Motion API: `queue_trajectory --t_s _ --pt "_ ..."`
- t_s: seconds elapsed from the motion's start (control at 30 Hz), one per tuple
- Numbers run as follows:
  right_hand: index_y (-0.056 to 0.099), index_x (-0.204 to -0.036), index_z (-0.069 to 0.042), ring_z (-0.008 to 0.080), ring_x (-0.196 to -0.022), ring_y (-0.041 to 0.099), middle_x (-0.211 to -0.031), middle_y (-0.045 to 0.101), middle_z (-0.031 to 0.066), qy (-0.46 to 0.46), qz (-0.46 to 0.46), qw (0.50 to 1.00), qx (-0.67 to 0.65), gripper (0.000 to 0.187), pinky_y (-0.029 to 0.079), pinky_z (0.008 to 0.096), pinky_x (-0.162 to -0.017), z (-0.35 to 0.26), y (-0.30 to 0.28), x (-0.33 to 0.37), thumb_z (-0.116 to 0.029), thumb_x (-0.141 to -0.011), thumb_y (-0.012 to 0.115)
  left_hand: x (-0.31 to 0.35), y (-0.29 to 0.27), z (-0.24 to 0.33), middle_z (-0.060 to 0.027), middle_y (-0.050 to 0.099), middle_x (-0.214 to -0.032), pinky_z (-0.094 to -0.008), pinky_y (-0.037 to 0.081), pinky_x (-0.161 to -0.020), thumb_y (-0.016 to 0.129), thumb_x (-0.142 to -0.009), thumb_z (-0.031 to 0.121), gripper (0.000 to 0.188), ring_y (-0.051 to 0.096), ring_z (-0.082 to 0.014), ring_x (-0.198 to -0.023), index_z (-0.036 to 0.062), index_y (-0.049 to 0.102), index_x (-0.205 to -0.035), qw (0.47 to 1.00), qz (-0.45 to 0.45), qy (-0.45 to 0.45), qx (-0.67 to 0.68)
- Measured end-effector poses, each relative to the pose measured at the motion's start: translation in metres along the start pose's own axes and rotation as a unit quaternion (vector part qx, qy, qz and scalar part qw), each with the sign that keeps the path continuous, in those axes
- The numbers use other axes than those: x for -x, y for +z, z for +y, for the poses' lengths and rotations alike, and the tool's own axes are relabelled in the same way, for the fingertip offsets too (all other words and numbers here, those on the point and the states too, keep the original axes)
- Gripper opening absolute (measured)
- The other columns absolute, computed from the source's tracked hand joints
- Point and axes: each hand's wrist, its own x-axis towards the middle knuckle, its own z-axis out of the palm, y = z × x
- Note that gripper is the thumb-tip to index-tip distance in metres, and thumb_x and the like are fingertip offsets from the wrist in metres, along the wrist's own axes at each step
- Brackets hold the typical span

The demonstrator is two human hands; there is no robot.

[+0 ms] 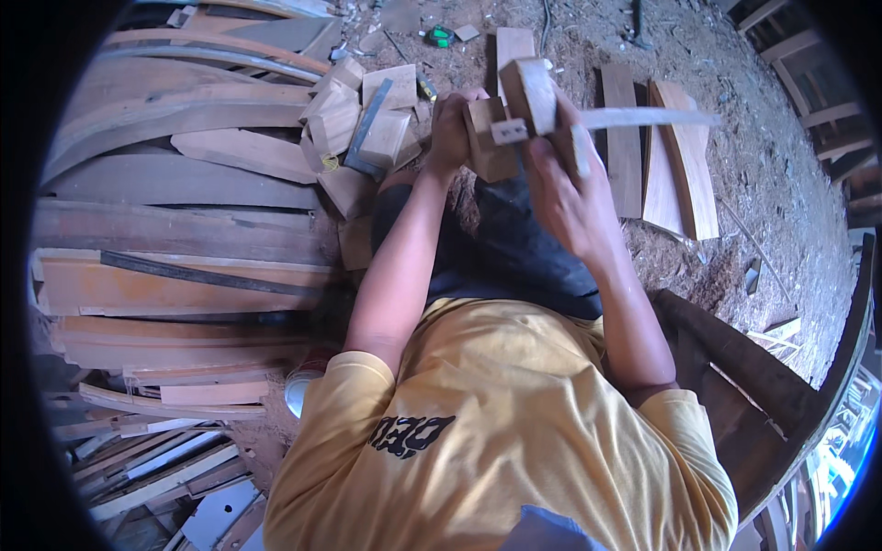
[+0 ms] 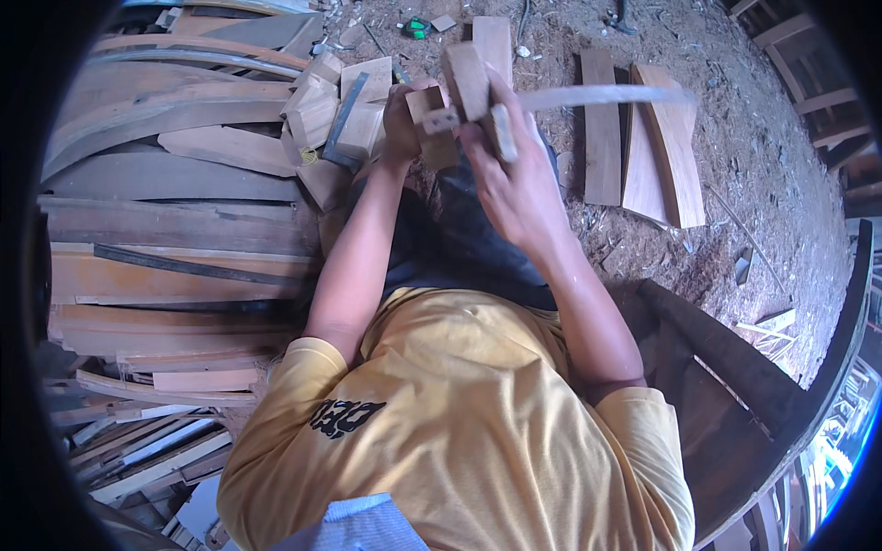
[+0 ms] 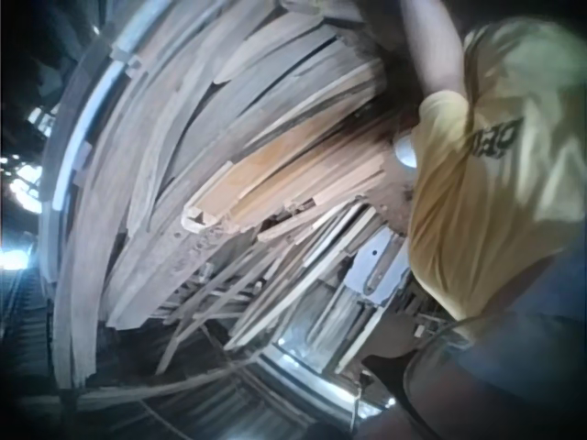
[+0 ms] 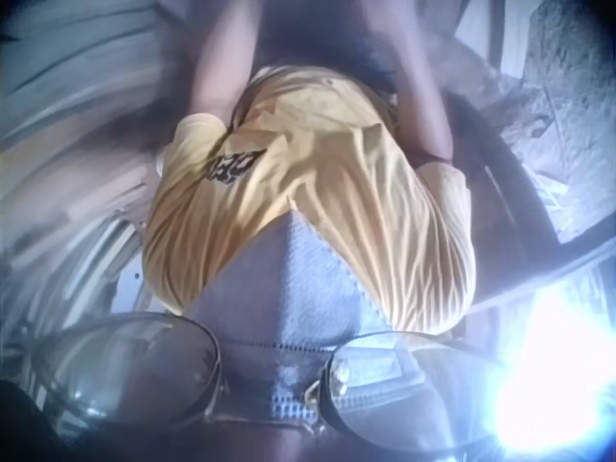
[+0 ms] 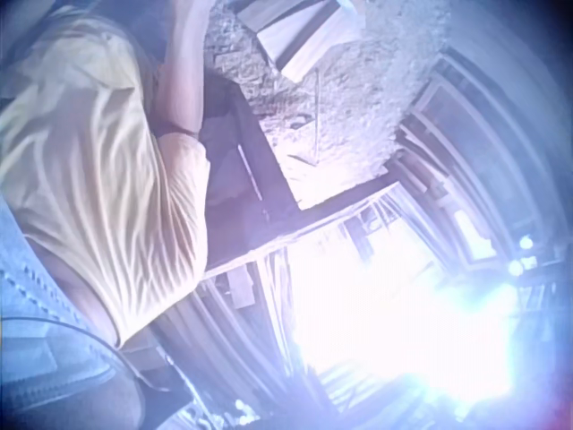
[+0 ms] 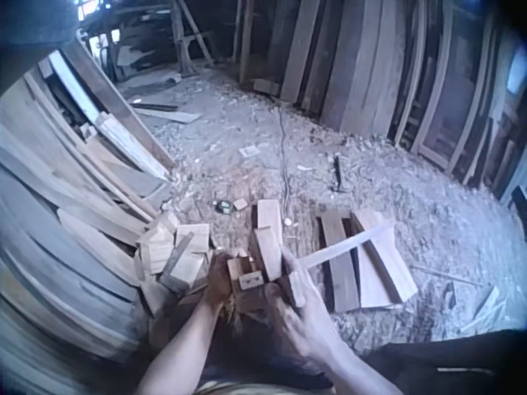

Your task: The person sits on the ground, picks up wooden pieces and a wooden marking gauge, and repeatedly marks lines on the wooden blocks using the gauge.

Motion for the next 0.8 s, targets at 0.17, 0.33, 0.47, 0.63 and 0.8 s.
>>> queue_trajectory --t_s 0.17,0.33,0.47,0.63,0.8 --pt "0.035 -0.165 -0.016 0.0543 -0.134 0.055 -0.142 0.055 0.0373 0.000 0.009 1.000 0.016 0.065 0.045 0.0528 -0.113 0.002 0.011 -0.024 -0.028 -0.107 0.060 0.004 0.014 0.031 -0.0019 0.065 -0.069 -0.0314 0.045 -0.062 0.041 -0.104 0.033 0.053 0.058 -0.0105 -0.065 -0.0001 0.068 -0.074 0.998 0.022 -0.059 -0.011" --pt "0.034 -0.166 -0.017 0.0569 -0.135 0.053 -0.140 0.057 0.0385 -0.001 0.007 0.997 0.080 0.066 0.044 0.0549 -0.114 -0.007 0.014 -0.032 -0.029 -0.107 0.059 0.005 0.016 0.041 -0.0046 0.070 -0.073 -0.0321 0.050 -0.065 0.045 -0.103 0.029 0.048 0.062 -0.0120 -0.068 -0.0020 0.071 -0.077 0.993 0.060 -0.037 -0.095" --pt "0.032 -0.166 -0.017 0.0566 -0.134 0.054 -0.138 0.058 0.0386 -0.010 0.006 0.996 0.092 0.065 0.044 0.0558 -0.114 -0.006 0.017 -0.030 -0.028 -0.107 0.056 0.006 0.014 0.045 -0.0056 0.071 -0.073 -0.0320 0.052 -0.066 0.046 -0.103 0.025 0.045 0.064 -0.0125 -0.068 -0.0026 0.071 -0.078 0.980 0.065 0.001 -0.190" --pt "0.030 -0.166 -0.015 0.0540 -0.137 0.053 -0.142 0.057 0.0350 -0.003 -0.014 0.997 0.071 0.065 0.044 0.0548 -0.114 -0.009 0.019 -0.017 -0.025 -0.107 0.054 0.003 0.004 0.030 -0.0055 0.070 -0.072 -0.0319 0.051 -0.065 0.048 -0.101 0.025 0.043 0.063 -0.0123 -0.067 -0.0024 0.069 -0.076 0.994 0.049 0.005 -0.093" --pt "0.029 -0.167 -0.010 0.0516 -0.145 0.047 -0.154 0.049 0.0319 0.074 -0.034 0.997 0.016 0.065 0.042 0.0521 -0.118 -0.017 0.016 0.011 -0.024 -0.108 0.053 0.001 0.001 0.016 -0.0076 0.070 -0.072 -0.0319 0.053 -0.063 0.046 -0.101 0.012 0.034 0.065 -0.0142 -0.065 -0.0030 0.068 -0.079 0.987 0.021 0.111 -0.115"
